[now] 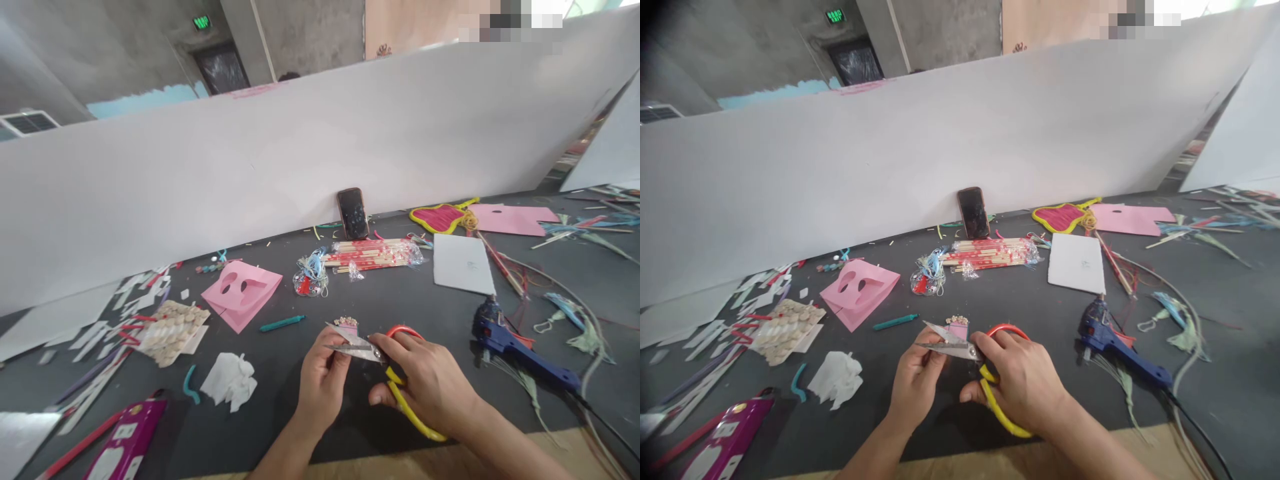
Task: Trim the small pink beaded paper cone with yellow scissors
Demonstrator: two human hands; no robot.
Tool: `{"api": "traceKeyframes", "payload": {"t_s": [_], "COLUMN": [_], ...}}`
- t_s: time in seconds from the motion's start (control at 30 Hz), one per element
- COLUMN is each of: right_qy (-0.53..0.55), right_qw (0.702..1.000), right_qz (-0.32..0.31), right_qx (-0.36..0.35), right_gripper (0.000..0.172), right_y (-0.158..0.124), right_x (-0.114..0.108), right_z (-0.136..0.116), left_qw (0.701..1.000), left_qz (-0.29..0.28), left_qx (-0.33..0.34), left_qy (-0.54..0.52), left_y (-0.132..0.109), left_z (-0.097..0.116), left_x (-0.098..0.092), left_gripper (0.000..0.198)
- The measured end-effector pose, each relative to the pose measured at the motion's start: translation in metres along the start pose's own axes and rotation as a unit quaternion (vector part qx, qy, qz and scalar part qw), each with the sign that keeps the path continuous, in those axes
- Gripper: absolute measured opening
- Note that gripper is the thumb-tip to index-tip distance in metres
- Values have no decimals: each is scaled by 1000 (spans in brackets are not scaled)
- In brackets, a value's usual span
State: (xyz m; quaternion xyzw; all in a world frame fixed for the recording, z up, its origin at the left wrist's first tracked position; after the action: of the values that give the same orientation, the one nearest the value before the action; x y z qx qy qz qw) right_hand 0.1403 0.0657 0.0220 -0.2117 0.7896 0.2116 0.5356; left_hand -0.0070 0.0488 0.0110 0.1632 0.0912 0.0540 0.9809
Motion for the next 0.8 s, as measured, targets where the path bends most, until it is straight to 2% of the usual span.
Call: {"api": "traceKeyframes", "payload": {"t_s": [0.17, 0.5, 0.63, 0.8], "right_qy": [1, -27, -30, -25], "right_qw": [1000, 999, 999, 999], "right_qz": [2, 21, 36, 19], "right_qx": [-7, -6, 3, 7], "right_gripper": [53, 45, 48, 59], "right_y": [-2, -5, -3, -1], "right_x": [6, 4, 2, 0], "right_z": [1, -1, 1, 1], "left_qw": [1000, 1000, 1000, 999], "left_qz": [8, 11, 22, 45], "left_qx": [-1, -2, -3, 15], "left_qy": [16, 22, -8, -25], "left_y": [0, -3, -1, 0], "left_z": [-2, -2, -1, -2], "left_x": [0, 1, 1, -2], "left_gripper": [22, 17, 11, 10]}}
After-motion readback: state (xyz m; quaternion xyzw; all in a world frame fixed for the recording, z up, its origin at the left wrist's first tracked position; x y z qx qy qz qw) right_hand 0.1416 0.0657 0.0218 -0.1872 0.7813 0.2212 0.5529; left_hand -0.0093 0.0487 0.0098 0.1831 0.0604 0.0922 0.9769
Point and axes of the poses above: each hand's wrist, its own y-axis towards the middle knuckle, its own x-axis out of the palm, z = x × y, the point moved 7 cm from there along y, towards the middle knuckle, and after that the axes turned 4 degrees about x, right-handed, at the moved point
